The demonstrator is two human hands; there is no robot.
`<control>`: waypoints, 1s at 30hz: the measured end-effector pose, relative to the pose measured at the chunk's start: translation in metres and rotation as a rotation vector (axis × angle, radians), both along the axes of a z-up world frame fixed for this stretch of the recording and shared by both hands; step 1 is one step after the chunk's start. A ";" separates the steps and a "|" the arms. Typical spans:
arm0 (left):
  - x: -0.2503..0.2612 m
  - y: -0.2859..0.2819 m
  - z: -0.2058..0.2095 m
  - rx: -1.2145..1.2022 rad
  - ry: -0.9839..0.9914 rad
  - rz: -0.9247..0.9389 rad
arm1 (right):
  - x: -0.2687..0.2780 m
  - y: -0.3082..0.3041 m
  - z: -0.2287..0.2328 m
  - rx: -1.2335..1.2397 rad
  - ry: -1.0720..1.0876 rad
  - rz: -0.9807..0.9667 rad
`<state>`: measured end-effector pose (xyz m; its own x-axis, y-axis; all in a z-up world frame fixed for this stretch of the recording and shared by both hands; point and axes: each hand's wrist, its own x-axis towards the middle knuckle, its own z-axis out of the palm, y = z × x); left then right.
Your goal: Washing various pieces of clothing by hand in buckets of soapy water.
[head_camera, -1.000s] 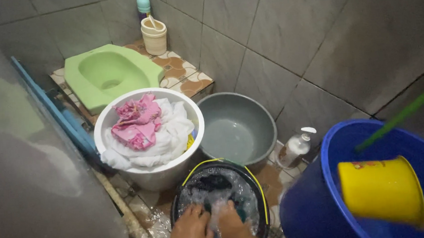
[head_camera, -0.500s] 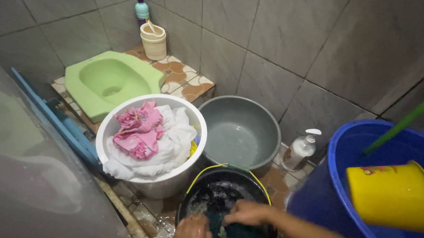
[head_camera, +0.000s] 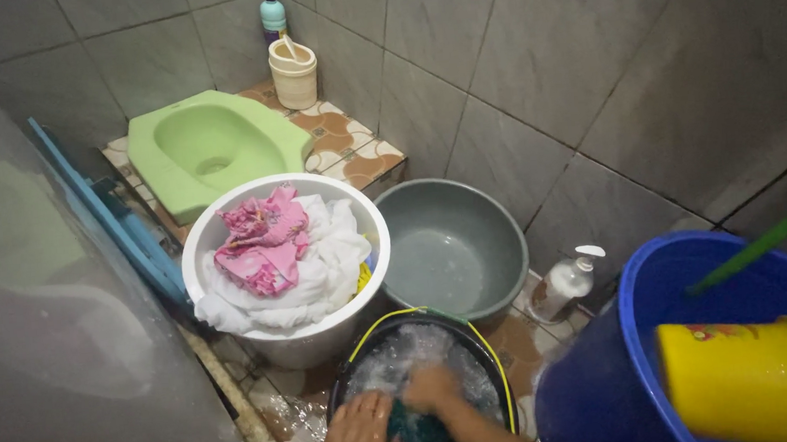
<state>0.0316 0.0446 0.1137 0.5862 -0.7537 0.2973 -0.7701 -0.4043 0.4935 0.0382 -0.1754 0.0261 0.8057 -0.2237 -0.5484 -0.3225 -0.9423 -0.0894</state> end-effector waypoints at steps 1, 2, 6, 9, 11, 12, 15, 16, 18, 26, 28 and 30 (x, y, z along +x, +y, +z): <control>0.001 0.000 0.008 -0.222 -0.172 0.013 | 0.005 -0.004 -0.007 0.078 -0.036 -0.208; 0.001 0.001 0.011 -0.224 -0.172 0.014 | 0.007 -0.016 -0.022 0.077 -0.036 -0.208; -0.004 0.005 0.029 -0.044 0.067 -0.045 | 0.005 -0.029 0.021 0.721 -0.113 -0.623; -0.009 0.003 0.020 0.063 0.183 0.029 | -0.004 -0.008 0.156 1.036 -0.176 -0.858; -0.010 0.002 0.002 0.039 0.159 0.068 | -0.012 0.004 0.237 0.967 -0.211 -0.839; -0.012 0.003 -0.009 -0.210 -0.129 0.092 | -0.017 0.008 0.268 0.906 -0.244 -0.652; -0.007 0.001 -0.038 -0.283 -0.243 0.073 | -0.033 0.027 0.374 0.820 -0.296 -0.454; -0.006 -0.001 -0.047 -0.096 -0.071 0.037 | -0.038 0.035 0.410 0.808 -0.309 -0.435; -0.008 -0.004 -0.006 0.123 0.033 0.076 | -0.039 0.033 0.427 0.770 -0.334 -0.413; -0.011 -0.001 0.010 0.012 -0.008 0.169 | -0.036 -0.012 0.276 0.577 -0.654 0.096; -0.010 0.000 0.006 -0.025 0.020 0.138 | -0.035 -0.012 0.227 0.542 -0.493 -0.024; -0.009 -0.001 -0.001 -0.045 -0.024 0.144 | -0.044 0.011 0.215 0.393 -0.328 -0.021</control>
